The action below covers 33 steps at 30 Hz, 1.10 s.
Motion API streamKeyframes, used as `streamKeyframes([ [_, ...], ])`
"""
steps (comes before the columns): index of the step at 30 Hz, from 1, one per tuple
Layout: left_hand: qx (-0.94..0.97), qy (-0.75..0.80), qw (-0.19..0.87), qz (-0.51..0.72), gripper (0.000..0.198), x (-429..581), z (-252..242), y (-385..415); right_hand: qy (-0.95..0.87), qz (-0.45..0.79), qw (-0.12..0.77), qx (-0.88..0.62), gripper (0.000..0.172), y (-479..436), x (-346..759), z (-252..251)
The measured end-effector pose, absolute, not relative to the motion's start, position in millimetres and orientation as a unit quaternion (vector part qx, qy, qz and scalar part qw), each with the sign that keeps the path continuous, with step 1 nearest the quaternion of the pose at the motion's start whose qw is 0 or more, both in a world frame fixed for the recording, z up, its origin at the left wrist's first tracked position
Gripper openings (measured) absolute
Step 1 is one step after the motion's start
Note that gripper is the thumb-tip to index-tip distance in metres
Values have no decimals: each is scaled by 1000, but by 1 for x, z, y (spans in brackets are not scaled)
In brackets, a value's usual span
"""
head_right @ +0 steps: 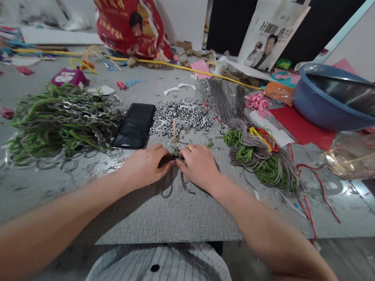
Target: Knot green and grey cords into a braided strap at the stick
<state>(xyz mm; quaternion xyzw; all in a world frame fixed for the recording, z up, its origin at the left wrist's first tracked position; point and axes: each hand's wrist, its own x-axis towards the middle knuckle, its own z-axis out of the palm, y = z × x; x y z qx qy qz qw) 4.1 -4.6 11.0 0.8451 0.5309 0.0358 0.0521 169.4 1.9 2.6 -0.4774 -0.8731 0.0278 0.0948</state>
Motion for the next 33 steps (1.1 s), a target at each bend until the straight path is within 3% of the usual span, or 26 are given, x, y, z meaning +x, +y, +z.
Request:
streamKeyframes([
  [20, 920, 356, 113, -118, 25, -14, 26, 7, -923, 125, 33, -361, 8, 6, 175, 12],
  [28, 884, 439, 152, -45, 26, -11, 23, 3, -919, 118, 94, -364, 16, 6, 177, 4],
  [33, 848, 517, 114, -6, 28, -7, 15, 1, -879, 131, 138, -437, 18, 7, 175, -2],
])
